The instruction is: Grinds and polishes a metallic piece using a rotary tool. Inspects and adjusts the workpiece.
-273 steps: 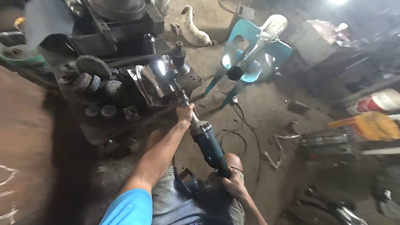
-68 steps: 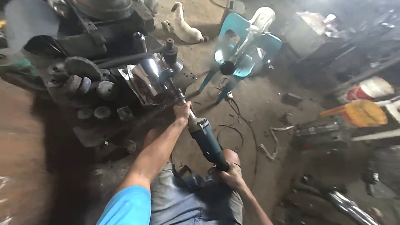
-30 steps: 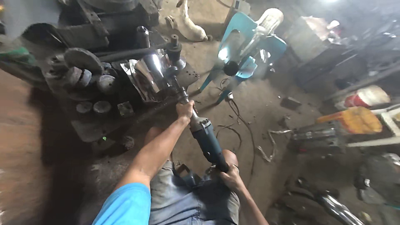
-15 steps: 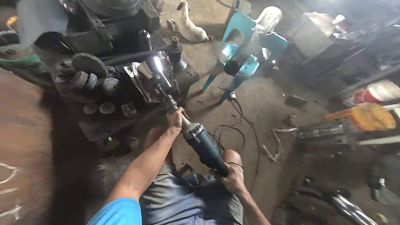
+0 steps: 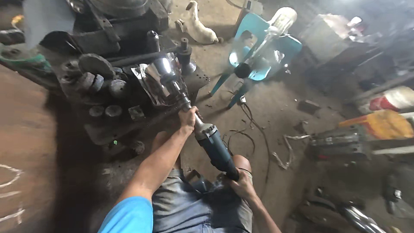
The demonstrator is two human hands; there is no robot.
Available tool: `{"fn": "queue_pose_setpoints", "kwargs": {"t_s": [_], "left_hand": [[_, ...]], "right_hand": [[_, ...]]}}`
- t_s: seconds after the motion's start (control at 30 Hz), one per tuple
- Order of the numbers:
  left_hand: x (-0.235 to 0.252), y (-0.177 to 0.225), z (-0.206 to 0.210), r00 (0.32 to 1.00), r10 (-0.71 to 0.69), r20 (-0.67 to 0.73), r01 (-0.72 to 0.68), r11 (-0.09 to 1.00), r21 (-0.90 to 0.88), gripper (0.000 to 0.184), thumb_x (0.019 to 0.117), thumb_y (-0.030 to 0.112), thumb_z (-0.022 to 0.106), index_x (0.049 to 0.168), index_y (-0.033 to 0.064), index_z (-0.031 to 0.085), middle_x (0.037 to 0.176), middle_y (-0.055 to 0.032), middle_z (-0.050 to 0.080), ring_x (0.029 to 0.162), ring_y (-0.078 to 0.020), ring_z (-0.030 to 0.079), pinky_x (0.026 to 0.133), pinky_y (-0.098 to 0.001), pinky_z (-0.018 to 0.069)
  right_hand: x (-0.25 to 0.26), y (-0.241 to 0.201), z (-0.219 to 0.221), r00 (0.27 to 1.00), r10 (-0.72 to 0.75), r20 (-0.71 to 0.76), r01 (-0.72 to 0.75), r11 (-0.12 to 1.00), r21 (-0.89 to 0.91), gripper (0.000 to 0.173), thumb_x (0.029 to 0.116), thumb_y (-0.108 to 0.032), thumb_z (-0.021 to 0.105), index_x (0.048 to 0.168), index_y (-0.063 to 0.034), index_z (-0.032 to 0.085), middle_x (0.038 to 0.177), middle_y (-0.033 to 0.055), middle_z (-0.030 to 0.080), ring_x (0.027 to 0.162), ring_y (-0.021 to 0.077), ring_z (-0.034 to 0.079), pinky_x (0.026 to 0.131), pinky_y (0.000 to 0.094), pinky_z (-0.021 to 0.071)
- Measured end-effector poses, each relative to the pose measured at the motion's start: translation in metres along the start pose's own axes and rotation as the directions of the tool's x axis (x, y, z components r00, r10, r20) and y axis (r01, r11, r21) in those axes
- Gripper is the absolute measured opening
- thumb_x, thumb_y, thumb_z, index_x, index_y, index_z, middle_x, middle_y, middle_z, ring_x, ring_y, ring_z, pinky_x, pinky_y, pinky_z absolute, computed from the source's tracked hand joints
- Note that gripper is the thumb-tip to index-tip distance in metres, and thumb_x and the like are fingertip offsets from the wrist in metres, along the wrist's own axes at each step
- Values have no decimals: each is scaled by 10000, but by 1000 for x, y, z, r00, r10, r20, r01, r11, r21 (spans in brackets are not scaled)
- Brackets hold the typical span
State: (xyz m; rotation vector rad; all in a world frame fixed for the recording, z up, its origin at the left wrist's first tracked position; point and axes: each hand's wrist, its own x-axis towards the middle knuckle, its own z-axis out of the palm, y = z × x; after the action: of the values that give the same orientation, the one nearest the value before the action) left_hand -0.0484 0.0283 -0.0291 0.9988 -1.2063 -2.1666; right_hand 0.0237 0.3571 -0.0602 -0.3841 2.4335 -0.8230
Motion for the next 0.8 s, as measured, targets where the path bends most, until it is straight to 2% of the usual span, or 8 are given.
{"fn": "queue_pose_setpoints", "kwargs": {"t_s": [0.13,0.3,0.47,0.6,0.8], "left_hand": [[6,2,22,998,-60,-21,61,997,56,151,885,74,686,992,-2,611,708,-109,655,555,-213,655,527,-372,594],[7,-1,30,993,-111,-31,114,986,119,178,895,104,692,1014,0,611,711,-105,663,557,-212,668,534,-370,605],[-4,1,14,998,-66,-20,66,998,19,138,895,59,663,997,0,592,689,-106,646,539,-214,656,518,-377,602],[-10,-5,-9,1000,-9,16,9,1000,-23,88,917,66,611,962,-4,584,680,-103,644,547,-226,658,532,-395,606],[-7,-13,-34,999,29,38,-27,998,-60,74,896,95,574,882,23,570,643,-89,630,548,-230,648,561,-418,597]], "right_hand": [[3,-2,-5,996,81,25,-83,993,85,304,774,-319,791,1021,-148,743,883,9,743,825,137,717,798,442,605],[3,4,-8,993,112,40,-116,988,103,291,785,-355,802,990,-157,739,845,7,736,771,144,714,747,442,611],[-5,0,-5,999,43,8,-43,999,7,289,793,-364,787,978,-146,746,850,14,731,808,146,708,793,456,590],[-14,-3,-1,1000,6,1,-5,997,-82,338,831,-416,772,1048,-157,754,911,29,750,891,174,723,856,496,585],[-15,-3,7,1000,-15,-22,11,983,-185,383,838,-495,748,1062,-185,741,879,16,749,862,179,731,806,504,594]]}}
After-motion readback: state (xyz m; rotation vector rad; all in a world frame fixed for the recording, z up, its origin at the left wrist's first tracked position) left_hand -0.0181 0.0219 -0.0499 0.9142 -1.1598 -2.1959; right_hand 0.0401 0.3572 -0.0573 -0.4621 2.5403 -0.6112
